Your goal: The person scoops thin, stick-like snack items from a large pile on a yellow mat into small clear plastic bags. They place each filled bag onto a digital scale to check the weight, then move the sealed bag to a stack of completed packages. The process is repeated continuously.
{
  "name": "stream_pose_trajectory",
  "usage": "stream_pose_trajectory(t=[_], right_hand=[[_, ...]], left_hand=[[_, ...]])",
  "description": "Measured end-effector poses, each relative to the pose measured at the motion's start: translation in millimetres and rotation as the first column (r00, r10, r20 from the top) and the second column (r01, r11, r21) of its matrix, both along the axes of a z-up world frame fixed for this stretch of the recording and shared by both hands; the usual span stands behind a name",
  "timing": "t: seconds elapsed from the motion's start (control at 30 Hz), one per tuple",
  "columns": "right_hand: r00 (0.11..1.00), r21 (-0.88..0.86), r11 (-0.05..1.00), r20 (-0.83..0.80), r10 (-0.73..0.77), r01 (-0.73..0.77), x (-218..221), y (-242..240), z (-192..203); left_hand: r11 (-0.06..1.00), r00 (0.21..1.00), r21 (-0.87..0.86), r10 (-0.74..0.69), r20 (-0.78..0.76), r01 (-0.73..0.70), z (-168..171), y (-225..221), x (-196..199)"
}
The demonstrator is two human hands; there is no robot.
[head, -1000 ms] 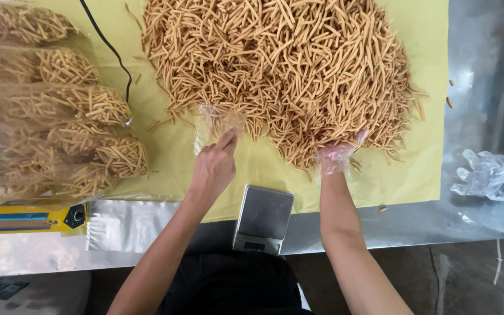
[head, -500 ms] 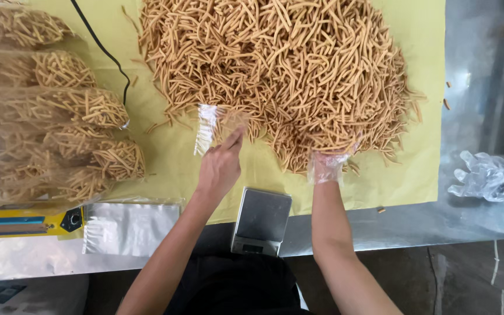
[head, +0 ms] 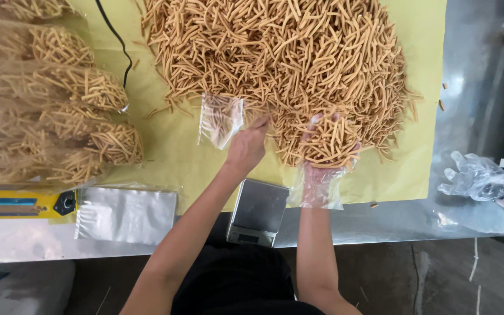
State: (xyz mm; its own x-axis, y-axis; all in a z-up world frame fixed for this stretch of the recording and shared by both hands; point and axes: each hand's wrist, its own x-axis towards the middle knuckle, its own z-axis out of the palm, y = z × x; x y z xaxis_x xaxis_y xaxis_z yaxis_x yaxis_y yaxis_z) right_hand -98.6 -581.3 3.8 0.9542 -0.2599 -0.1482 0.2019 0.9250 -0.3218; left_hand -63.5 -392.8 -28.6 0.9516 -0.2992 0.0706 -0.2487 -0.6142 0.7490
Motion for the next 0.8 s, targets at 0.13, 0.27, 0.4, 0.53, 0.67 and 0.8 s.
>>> stream_pose_trajectory(t=[0.13, 0.27, 0.4, 0.53, 0.67, 0.8], right_hand=[[0.991, -0.029, 0.998, 0.123, 0.053, -0.049, 8, 24, 15], [0.989, -0.243, 0.960, 0.074, -0.125, 0.139, 9, 32, -15], [0.933, -0.775, 0.565, 0.087, -0.349, 0.283, 2, 20, -69], [0.897, -0.989, 0.121, 0.026, -0.441, 0.089, -7, 13, -95], [0.970, -0.716, 0.684, -0.046, -0.240, 0.136, -1, 14, -82], [0.996, -0.767, 0.640, -0.086, -0.016, -0.056, 13, 11, -53]], left_hand=[[0.999, 0.998, 0.049, -0.013, -0.066, 0.016, 4, -12, 2], [0.993, 0.997, -0.120, -0.010, -0.078, 0.001, 28, -12, -2], [0.959, 0.994, -0.282, -0.030, -0.106, -0.001, 52, -4, -4], [0.956, 0.997, -0.293, -0.025, -0.068, 0.004, 62, -1, -3], [0.927, 0.958, -0.365, -0.029, -0.286, -0.081, 69, 5, -5], [0.900, 0.939, -0.419, -0.030, -0.343, -0.124, 80, 13, -2]])
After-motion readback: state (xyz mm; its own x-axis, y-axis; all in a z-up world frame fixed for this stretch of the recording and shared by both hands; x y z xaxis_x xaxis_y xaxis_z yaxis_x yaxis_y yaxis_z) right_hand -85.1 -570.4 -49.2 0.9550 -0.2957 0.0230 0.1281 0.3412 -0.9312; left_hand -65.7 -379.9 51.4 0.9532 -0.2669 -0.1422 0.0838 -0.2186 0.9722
